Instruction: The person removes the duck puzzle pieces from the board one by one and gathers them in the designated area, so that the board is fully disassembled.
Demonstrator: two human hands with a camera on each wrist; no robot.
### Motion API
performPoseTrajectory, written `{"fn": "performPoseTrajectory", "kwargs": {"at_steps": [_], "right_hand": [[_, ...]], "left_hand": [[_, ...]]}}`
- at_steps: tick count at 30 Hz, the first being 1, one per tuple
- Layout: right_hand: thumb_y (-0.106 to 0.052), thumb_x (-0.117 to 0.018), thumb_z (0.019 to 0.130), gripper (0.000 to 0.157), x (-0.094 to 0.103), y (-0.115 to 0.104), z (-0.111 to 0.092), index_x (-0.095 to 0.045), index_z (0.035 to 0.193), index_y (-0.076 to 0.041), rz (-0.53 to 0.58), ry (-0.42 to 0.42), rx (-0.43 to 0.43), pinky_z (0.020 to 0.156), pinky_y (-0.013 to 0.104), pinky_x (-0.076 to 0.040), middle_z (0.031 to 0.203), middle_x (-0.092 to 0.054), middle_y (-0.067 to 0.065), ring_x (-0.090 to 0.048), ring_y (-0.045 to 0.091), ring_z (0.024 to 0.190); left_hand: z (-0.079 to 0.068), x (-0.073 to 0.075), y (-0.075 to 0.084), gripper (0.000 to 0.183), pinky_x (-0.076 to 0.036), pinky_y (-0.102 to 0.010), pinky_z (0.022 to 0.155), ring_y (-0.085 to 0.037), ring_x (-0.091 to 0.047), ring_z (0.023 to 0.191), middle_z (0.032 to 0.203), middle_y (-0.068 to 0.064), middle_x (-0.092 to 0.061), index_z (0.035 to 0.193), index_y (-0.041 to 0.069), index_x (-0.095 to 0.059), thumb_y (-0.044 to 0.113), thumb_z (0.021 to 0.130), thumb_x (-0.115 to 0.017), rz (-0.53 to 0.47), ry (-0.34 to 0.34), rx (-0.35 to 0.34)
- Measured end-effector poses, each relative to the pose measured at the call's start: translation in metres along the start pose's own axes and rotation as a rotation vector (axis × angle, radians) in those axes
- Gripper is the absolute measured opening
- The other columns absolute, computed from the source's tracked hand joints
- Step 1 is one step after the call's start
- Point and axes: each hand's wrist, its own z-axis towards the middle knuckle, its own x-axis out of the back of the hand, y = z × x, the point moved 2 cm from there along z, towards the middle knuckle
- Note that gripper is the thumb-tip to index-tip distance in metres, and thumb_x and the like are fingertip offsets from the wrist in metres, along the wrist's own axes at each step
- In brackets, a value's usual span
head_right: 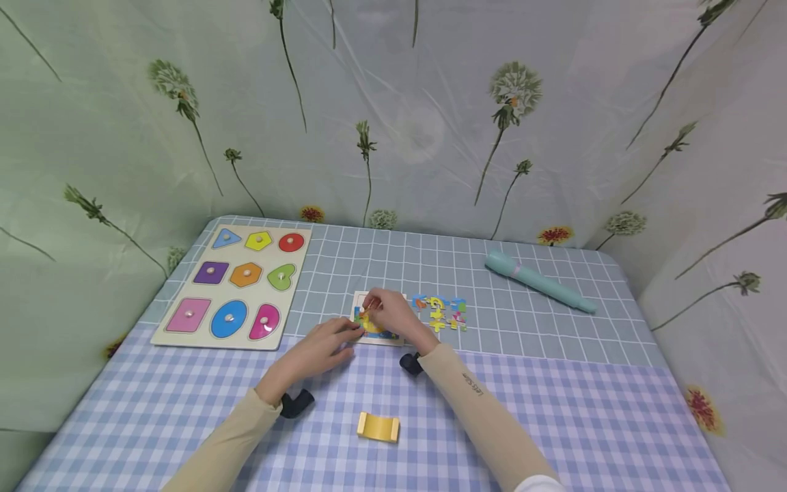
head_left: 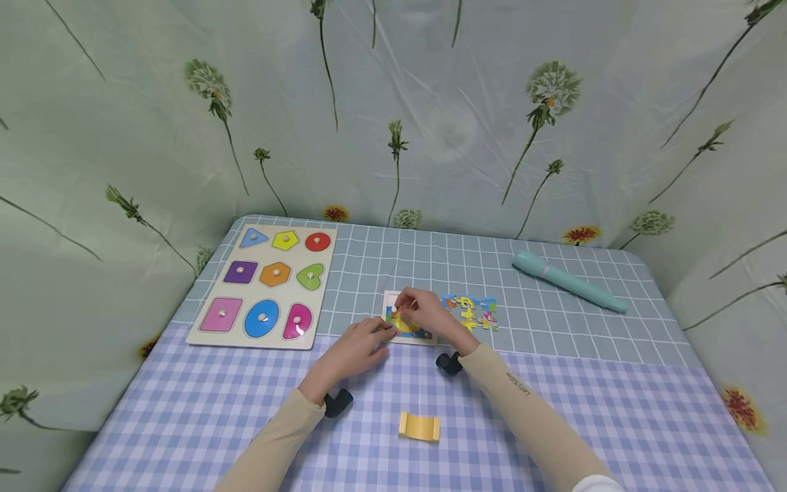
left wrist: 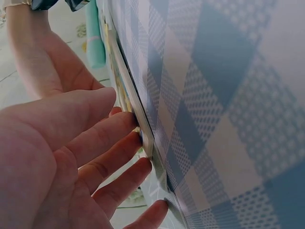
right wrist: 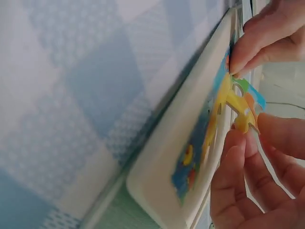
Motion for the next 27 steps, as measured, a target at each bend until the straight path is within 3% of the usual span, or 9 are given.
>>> {"fn": "performPoseTrajectory", "kwargs": {"at_steps": [6,14,21,27], "right_hand": [[0.003,-0.063,0.088,0.009,0.002,0.005,0.004,-0.057,0.087,-0.005,-0.021,0.016,0.04,0.06,0.027,-0.046,0.077,-0.059,0.004,-0.055,0.016,0.069],[0.003,-0.063,0.087,0.005,0.035,0.024,-0.013,-0.061,0.088,-0.002,0.091,0.06,-0.042,0.06,0.027,-0.041,0.076,-0.057,0.006,-0.05,0.016,0.067],[0.006,-0.06,0.083,0.007,0.057,0.051,-0.034,-0.062,0.086,0.0,0.047,0.064,-0.138,0.061,0.029,-0.042,0.077,-0.059,0.006,-0.05,0.017,0.068],[0.008,-0.058,0.079,0.011,0.058,0.061,-0.04,-0.063,0.082,-0.001,-0.055,0.073,-0.156,0.059,0.027,-0.041,0.074,-0.059,0.004,-0.049,0.015,0.066]], "left_hand": [[0.0,0.001,0.0,0.038,-0.038,-0.051,0.099,-0.03,-0.049,0.118,0.125,-0.012,-0.055,0.13,0.003,-0.059,0.016,0.094,-0.061,-0.008,0.007,-0.01],[0.0,0.0,-0.001,0.037,-0.04,-0.05,0.096,-0.03,-0.049,0.118,0.125,-0.012,-0.055,0.128,0.004,-0.06,0.016,0.093,-0.062,-0.01,0.013,-0.011],[0.0,0.0,-0.002,0.036,-0.04,-0.05,0.096,-0.03,-0.049,0.118,0.125,-0.012,-0.056,0.127,0.004,-0.061,0.015,0.093,-0.063,-0.02,0.022,-0.009],[0.001,0.001,-0.001,0.035,-0.042,-0.049,0.094,-0.03,-0.05,0.116,0.124,-0.011,-0.056,0.126,0.004,-0.062,0.015,0.092,-0.063,-0.03,0.024,-0.001]]}}
